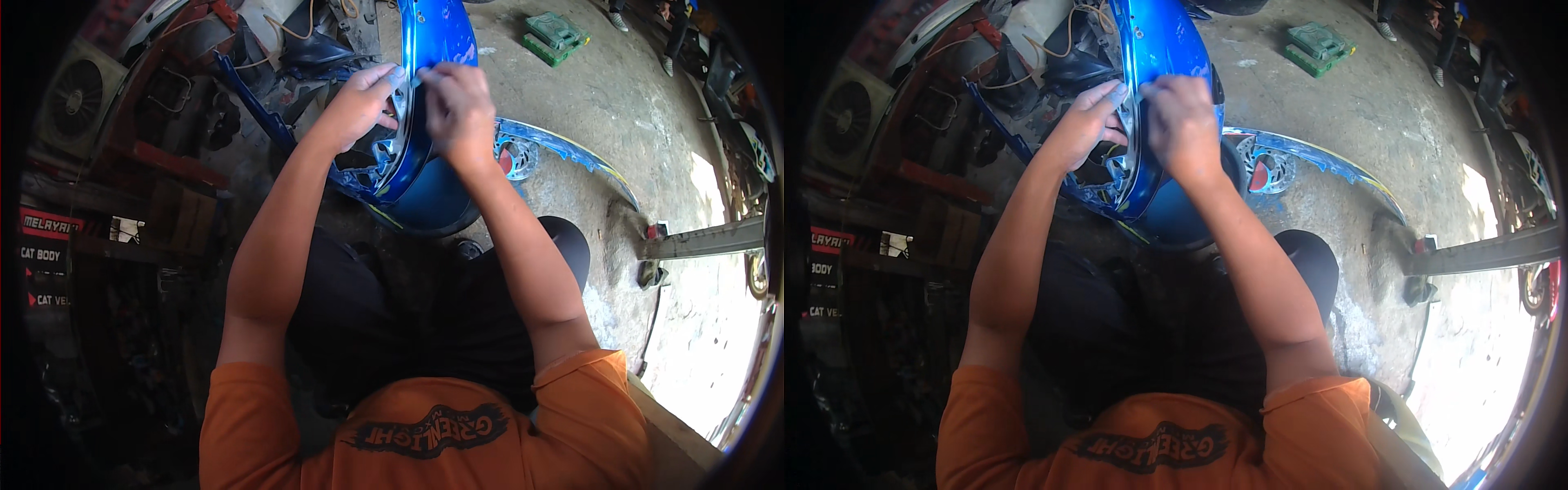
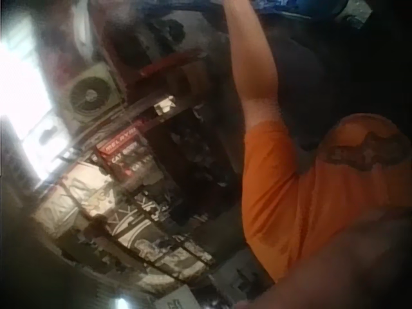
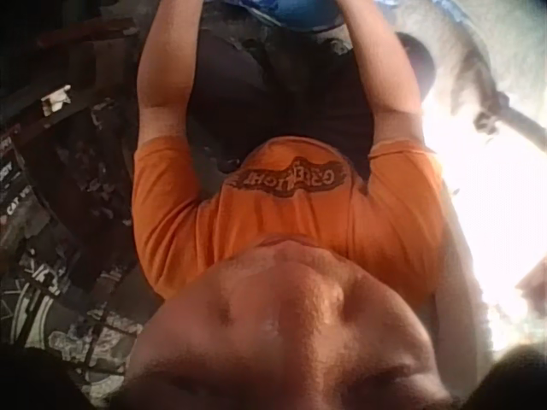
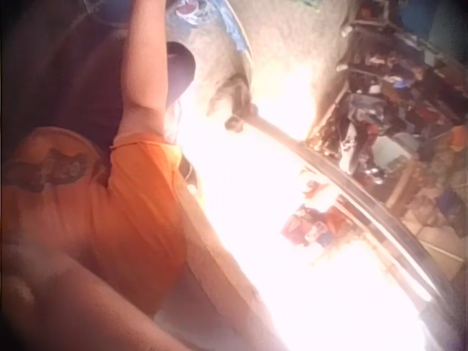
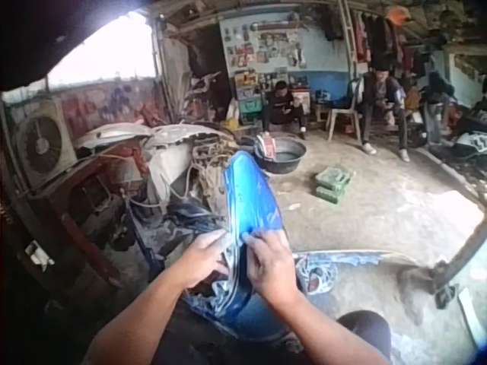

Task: The person holds a blue motorcycle fairing and uses a piece of sandpaper to rub the surface. They frequently dip the sandpaper and the fairing into a bucket of water while continuing the sanding motion across various parts of the plastic component.

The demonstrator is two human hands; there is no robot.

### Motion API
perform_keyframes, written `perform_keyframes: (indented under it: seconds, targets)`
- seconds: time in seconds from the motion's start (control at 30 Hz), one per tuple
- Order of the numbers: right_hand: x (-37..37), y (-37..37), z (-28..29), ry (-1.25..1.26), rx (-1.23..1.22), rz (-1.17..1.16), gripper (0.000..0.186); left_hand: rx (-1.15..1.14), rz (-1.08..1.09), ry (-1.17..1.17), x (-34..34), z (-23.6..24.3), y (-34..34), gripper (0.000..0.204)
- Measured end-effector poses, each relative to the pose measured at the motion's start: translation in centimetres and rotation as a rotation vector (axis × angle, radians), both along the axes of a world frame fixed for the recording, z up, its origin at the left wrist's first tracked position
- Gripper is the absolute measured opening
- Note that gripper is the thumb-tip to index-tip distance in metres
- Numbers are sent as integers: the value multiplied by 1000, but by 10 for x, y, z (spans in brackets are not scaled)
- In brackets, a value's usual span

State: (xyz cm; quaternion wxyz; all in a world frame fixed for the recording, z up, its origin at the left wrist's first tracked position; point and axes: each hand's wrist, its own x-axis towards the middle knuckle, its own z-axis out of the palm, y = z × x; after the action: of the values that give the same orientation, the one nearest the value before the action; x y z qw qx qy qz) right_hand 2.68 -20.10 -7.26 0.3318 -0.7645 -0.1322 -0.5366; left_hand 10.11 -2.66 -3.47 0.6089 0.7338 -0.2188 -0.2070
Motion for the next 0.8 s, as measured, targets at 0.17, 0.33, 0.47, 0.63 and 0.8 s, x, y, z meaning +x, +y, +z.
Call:
perform_keyframes:
  seconds: [0.17,0.33,0.47,0.63,0.8]
  targets:
    - [-6,-3,-6,21,-10,-8,25,7,74,31,-5,0,-6,44]
    - [1,-15,-3,119,154,-24,20,-66,53,66,-5,-7,1,49]
    - [2,-26,-17,268,271,13,21,150,118,-114,-15,-19,7,62]
    - [8,-38,-32,494,328,46,19,764,-106,-226,-9,-25,29,80]
    - [7,-38,-54,630,278,-19,18,641,-2,-291,-7,-35,50,78]
